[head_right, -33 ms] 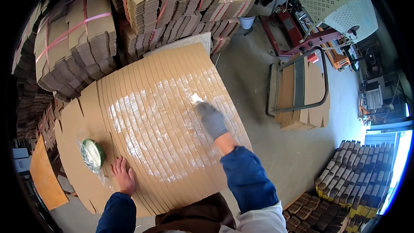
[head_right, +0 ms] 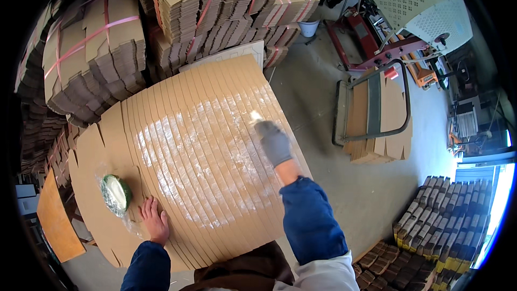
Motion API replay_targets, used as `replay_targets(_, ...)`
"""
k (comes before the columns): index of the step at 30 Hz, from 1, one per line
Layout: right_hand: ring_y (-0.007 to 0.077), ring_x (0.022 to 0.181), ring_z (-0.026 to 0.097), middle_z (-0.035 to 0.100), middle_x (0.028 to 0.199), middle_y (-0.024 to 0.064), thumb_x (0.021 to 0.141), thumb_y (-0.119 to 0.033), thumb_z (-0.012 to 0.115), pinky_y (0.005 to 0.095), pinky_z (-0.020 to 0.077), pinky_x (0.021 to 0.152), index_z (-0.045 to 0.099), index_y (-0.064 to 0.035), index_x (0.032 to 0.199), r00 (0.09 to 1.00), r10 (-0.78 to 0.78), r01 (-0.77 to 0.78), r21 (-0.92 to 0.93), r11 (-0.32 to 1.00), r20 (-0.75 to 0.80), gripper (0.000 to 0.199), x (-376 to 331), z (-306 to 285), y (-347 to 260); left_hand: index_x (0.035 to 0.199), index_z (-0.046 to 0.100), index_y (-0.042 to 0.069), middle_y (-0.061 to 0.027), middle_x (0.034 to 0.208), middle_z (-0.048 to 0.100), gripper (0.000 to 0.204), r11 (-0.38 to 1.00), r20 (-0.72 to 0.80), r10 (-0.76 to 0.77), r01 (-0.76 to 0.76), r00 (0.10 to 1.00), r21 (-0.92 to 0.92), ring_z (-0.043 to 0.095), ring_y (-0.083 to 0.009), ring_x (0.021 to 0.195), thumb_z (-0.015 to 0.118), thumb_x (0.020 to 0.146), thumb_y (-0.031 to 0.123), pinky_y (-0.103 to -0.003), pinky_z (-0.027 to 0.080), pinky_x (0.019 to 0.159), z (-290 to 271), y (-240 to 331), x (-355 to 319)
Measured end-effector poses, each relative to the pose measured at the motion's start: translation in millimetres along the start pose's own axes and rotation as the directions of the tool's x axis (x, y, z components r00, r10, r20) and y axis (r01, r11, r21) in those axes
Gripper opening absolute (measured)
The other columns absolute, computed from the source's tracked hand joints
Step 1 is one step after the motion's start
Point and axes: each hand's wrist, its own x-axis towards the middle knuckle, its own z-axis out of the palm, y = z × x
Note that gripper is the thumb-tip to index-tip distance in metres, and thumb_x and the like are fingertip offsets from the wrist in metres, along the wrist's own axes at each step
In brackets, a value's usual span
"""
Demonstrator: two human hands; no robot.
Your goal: The person applies a white adhesive substance to a large flat cardboard sheet using a small brush. They repeatedly dip the brush into a container of glue and spread it across the surface in a systematic pattern. The person works in a warehouse environment surrounded by stacks of cardboard.
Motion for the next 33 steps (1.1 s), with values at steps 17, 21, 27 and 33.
replay_targets(17,0.0375,0.084,0.068,0.063,0.11,0.0122,0.087,-0.016,0.063,0.0467,0.056,0.073,0.062,-0.0138,0.111,0.996,-0.09,0.091,0.147,0.985,-0.012,0.024,90,4,-35,0.136,0.049,0.005,-0.0139,0.144,0.047,0.051,1.0,-0.002,0.011,-0.011,1.0,-0.021,0.037,-0.0385,0.137,0.053,0.09,0.027,-0.063,0.014,0.117,5,-2,1)
replay_targets(21,0.0393,0.085,0.068,0.062,0.108,0.0149,0.091,-0.02,0.06,0.0486,0.0554,0.074,0.062,-0.0133,0.109,0.988,0.131,-0.128,-0.037,0.991,0.078,0.02,114,7,9,0.135,0.05,0.006,-0.0133,0.143,0.047,0.052,0.999,-0.007,0.013,-0.013,1.0,-0.037,0.038,-0.0384,0.136,0.054,0.088,0.027,-0.063,0.014,0.117,8,0,3)
replay_targets(27,0.04,0.083,0.067,0.069,0.086,0.0227,0.093,-0.03,0.061,0.0464,0.0535,0.074,0.067,-0.0026,0.094,0.978,0.111,-0.184,0.489,0.853,0.174,0.028,139,-11,-53,0.133,0.051,0.006,-0.013,0.143,0.048,0.052,1.0,-0.011,-0.005,0.005,1.0,-0.016,0.039,-0.0378,0.135,0.056,0.087,0.028,-0.063,0.015,0.116,8,-3,0)
replay_targets(33,0.0434,0.082,0.066,0.068,0.088,0.0251,0.094,-0.034,0.06,0.0497,0.0527,0.073,0.065,0.0018,0.091,0.982,0.156,-0.186,0.399,0.898,0.108,0.036,155,-3,-50,0.133,0.051,0.006,-0.0127,0.143,0.048,0.052,1.0,-0.023,0.007,-0.007,1.0,-0.01,0.039,-0.0373,0.135,0.058,0.086,0.027,-0.063,0.015,0.116,10,-4,0)
